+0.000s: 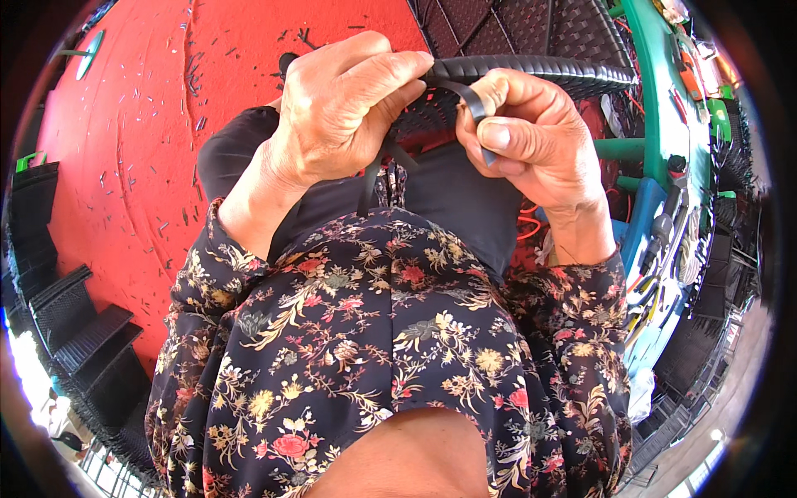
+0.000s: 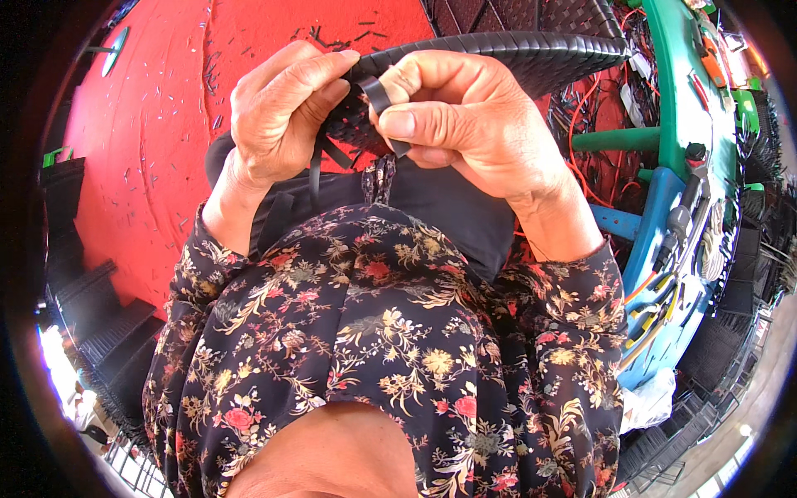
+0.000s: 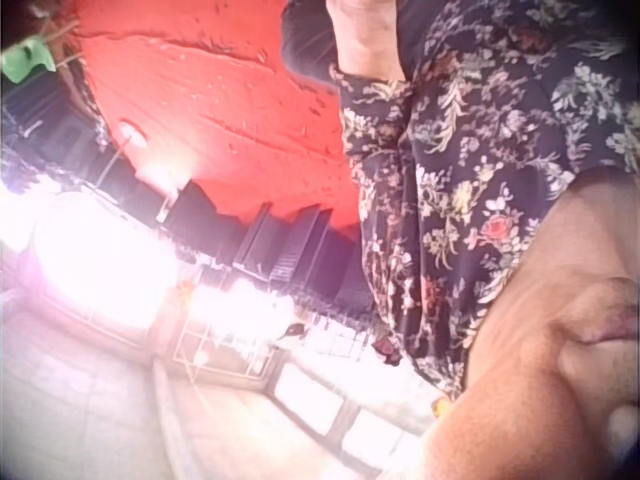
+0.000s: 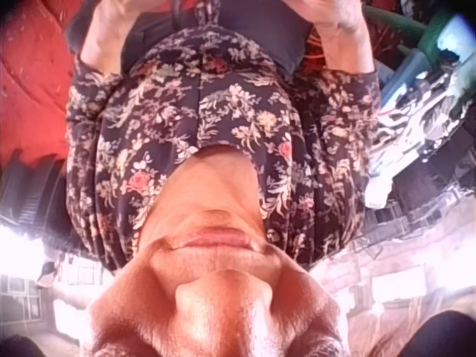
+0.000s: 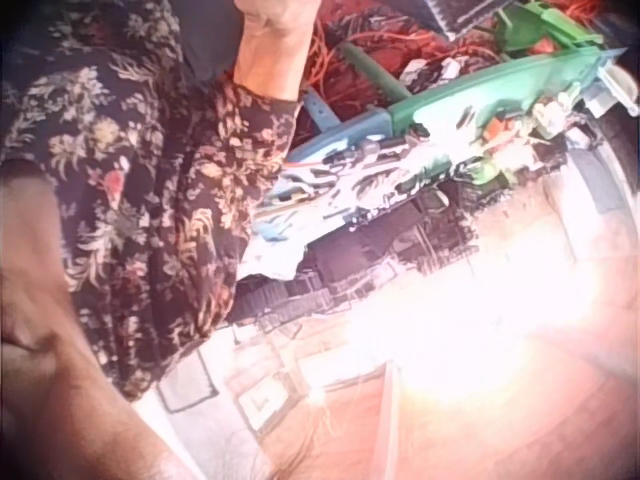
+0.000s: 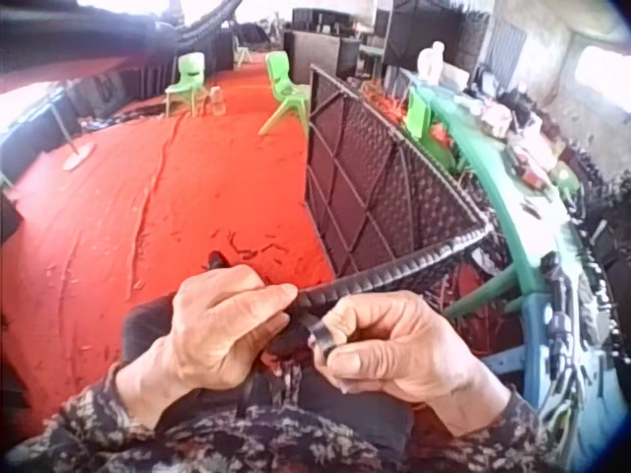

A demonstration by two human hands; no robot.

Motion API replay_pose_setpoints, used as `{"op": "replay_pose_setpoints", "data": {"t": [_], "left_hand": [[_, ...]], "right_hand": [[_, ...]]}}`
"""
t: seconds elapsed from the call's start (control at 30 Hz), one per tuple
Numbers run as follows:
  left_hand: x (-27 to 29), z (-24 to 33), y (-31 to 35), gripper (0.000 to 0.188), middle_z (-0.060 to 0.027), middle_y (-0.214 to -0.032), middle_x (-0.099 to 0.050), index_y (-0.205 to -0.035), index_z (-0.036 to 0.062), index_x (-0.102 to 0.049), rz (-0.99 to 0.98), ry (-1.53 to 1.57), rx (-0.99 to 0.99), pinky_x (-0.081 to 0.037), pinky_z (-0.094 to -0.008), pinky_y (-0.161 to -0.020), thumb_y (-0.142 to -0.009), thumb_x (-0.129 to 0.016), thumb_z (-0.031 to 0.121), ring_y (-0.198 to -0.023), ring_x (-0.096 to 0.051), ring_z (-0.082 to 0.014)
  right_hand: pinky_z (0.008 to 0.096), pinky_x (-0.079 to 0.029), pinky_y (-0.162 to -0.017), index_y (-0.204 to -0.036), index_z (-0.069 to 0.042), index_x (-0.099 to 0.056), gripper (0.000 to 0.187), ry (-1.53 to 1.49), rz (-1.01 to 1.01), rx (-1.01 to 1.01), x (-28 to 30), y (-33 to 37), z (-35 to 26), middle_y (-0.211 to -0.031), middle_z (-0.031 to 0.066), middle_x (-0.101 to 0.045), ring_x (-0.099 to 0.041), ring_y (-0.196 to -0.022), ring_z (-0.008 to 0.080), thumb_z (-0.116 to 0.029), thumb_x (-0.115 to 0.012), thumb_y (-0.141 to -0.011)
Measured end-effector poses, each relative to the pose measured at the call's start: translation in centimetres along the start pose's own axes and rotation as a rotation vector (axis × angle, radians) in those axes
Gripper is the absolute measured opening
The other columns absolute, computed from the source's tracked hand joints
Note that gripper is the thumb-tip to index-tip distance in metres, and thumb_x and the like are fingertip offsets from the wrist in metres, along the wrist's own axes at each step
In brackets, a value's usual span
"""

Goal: The person assembles a dark wicker-style furniture piece by threading and securing black plastic strips through the frame, using a pneumatic tool to fasten components, pliers to pull strips tight, and a hammer to tap pieces into place.

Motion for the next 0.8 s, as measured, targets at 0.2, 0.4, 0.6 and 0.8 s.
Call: {"op": "replay_pose_setpoints", "data": {"t": [0.2, 0.4, 0.6, 0.8], "left_hand": [[0.1, -0.3, -0.3, 0.021, -0.0084, -0.066, -0.053, -0.096, 0.0001, -0.065, 0.008, 0.003, 0.032, -0.043, -0.0322, -0.050, -0.076, -0.070, -0.003, -0.056, -0.054, -0.0238], [-0.1, -0.8, -0.4, 0.020, -0.0085, -0.067, -0.054, -0.093, 0.0026, -0.065, 0.003, -0.001, 0.070, -0.045, -0.0341, -0.050, -0.075, -0.070, -0.003, -0.058, -0.057, -0.0256], [-0.1, -0.8, -0.3, 0.019, -0.0089, -0.068, -0.054, -0.097, 0.0000, -0.066, 0.023, 0.024, 0.067, -0.043, -0.0300, -0.051, -0.079, -0.067, -0.003, -0.057, -0.054, -0.0215], [0.0, -0.5, -0.3, 0.019, -0.0088, -0.067, -0.053, -0.099, -0.0019, -0.065, 0.031, 0.033, 0.046, -0.041, -0.0281, -0.051, -0.080, -0.067, -0.002, -0.055, -0.052, -0.0192]], "right_hand": [[0.0159, -0.042, -0.052, -0.117, 0.001, -0.055, 0.040, 0.787, 0.370, 0.291, 0.2, 1.1, -3.6, -0.082, -0.0005, -0.060, -0.053, -0.065, 0.0022, 0.007, -0.068, -0.080], [0.0151, -0.043, -0.061, -0.133, 0.002, -0.040, 0.060, 0.978, 0.339, 0.554, -0.5, 1.7, -4.3, -0.086, 0.0035, -0.058, -0.057, -0.070, 0.0041, 0.016, -0.062, -0.079], [0.0216, -0.054, -0.064, -0.111, 0.005, -0.055, 0.033, 0.950, 0.418, 0.787, -0.5, 1.6, -4.5, -0.093, 0.0084, -0.061, -0.066, -0.075, 0.0125, 0.013, -0.063, -0.080], [0.0231, -0.056, -0.062, -0.094, 0.006, -0.061, 0.017, 0.893, 0.489, 0.855, -0.3, 2.1, -4.4, -0.092, 0.0109, -0.062, -0.069, -0.074, 0.0162, 0.010, -0.067, -0.079]]}}
Point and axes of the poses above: each hand's wrist, its own y-axis away from the middle knuckle, its own x-axis out of the back of the hand, z = x × y, the point moved 10 cm from there along -y, towards the middle knuckle
